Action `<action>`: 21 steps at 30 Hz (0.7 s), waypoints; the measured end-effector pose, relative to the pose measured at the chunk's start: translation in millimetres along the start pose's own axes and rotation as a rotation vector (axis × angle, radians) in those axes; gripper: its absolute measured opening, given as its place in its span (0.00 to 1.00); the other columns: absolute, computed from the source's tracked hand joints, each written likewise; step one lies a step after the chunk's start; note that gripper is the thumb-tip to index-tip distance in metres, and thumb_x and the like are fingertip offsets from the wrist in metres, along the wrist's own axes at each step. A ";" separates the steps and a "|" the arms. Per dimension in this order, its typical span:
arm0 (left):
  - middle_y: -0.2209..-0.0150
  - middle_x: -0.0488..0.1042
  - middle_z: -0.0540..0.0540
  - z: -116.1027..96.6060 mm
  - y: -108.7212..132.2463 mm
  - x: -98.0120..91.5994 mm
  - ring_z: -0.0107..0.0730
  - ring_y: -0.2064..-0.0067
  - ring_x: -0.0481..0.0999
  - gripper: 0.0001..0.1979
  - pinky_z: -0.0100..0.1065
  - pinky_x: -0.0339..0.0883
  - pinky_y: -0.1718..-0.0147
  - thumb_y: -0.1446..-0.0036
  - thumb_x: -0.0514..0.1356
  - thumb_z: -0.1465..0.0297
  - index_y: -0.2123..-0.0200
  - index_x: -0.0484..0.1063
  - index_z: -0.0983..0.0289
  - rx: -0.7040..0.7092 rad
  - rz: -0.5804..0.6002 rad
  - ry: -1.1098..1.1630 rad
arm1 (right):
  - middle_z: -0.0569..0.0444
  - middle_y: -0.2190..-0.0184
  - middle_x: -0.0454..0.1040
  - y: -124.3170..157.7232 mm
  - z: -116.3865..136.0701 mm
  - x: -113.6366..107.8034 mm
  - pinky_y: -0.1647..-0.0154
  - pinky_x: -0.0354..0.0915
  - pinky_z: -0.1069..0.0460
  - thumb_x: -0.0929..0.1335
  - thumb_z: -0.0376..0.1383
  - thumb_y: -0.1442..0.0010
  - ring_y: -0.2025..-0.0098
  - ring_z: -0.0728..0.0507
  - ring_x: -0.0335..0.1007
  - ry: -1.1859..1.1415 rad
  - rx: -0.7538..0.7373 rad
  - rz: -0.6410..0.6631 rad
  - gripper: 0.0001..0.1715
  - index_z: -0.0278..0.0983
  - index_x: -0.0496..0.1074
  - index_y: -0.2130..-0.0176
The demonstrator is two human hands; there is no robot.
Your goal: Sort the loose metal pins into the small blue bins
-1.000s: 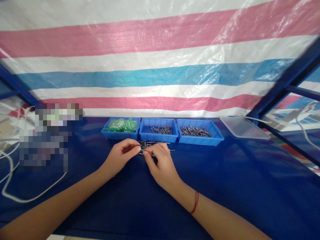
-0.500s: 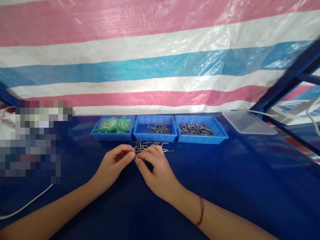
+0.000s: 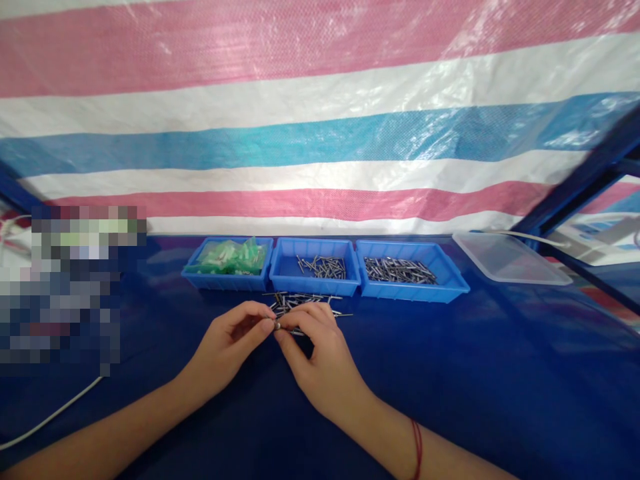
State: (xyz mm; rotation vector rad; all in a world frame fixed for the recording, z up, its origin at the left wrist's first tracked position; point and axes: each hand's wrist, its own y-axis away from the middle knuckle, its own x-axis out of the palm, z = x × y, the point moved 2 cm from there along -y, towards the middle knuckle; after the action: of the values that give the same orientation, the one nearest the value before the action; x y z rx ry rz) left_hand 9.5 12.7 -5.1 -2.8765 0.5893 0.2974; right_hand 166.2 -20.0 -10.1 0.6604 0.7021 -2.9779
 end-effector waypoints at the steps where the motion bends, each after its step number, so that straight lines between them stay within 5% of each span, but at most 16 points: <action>1: 0.65 0.75 0.50 0.0 0.0 -0.2 0.29 0.64 0.74 0.08 0.28 0.67 0.63 0.41 0.59 0.65 0.62 0.73 0.63 -0.005 0.002 -0.014 | 0.52 0.65 0.73 -0.4 0.3 -0.3 0.56 0.63 0.46 0.66 0.32 0.40 0.59 0.43 0.65 0.004 0.005 -0.008 0.04 0.39 0.72 0.66; 14: 0.65 0.74 0.50 1.6 -3.8 -5.0 0.30 0.65 0.72 0.11 0.29 0.66 0.66 0.39 0.55 0.62 0.60 0.71 0.62 -0.034 0.032 -0.227 | 0.51 0.64 0.72 -4.2 10.3 -17.2 0.59 0.63 0.47 0.66 0.31 0.40 0.60 0.44 0.67 0.267 -0.221 -0.172 0.04 0.38 0.72 0.63; 21: 0.57 0.72 0.53 -4.1 -5.9 -10.3 0.34 0.55 0.70 0.11 0.36 0.63 0.53 0.38 0.55 0.68 0.53 0.70 0.59 0.246 0.049 -0.648 | 0.49 0.64 0.72 -29.8 2.8 -83.9 0.57 0.63 0.45 0.66 0.35 0.41 0.61 0.42 0.68 0.625 -0.168 -0.414 0.07 0.36 0.74 0.65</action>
State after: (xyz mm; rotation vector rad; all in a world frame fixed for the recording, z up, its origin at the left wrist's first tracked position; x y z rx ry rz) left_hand 3.3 20.9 2.1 -2.3322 0.5185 1.0277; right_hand 238.3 -1.4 38.7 1.6399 1.2323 -2.9854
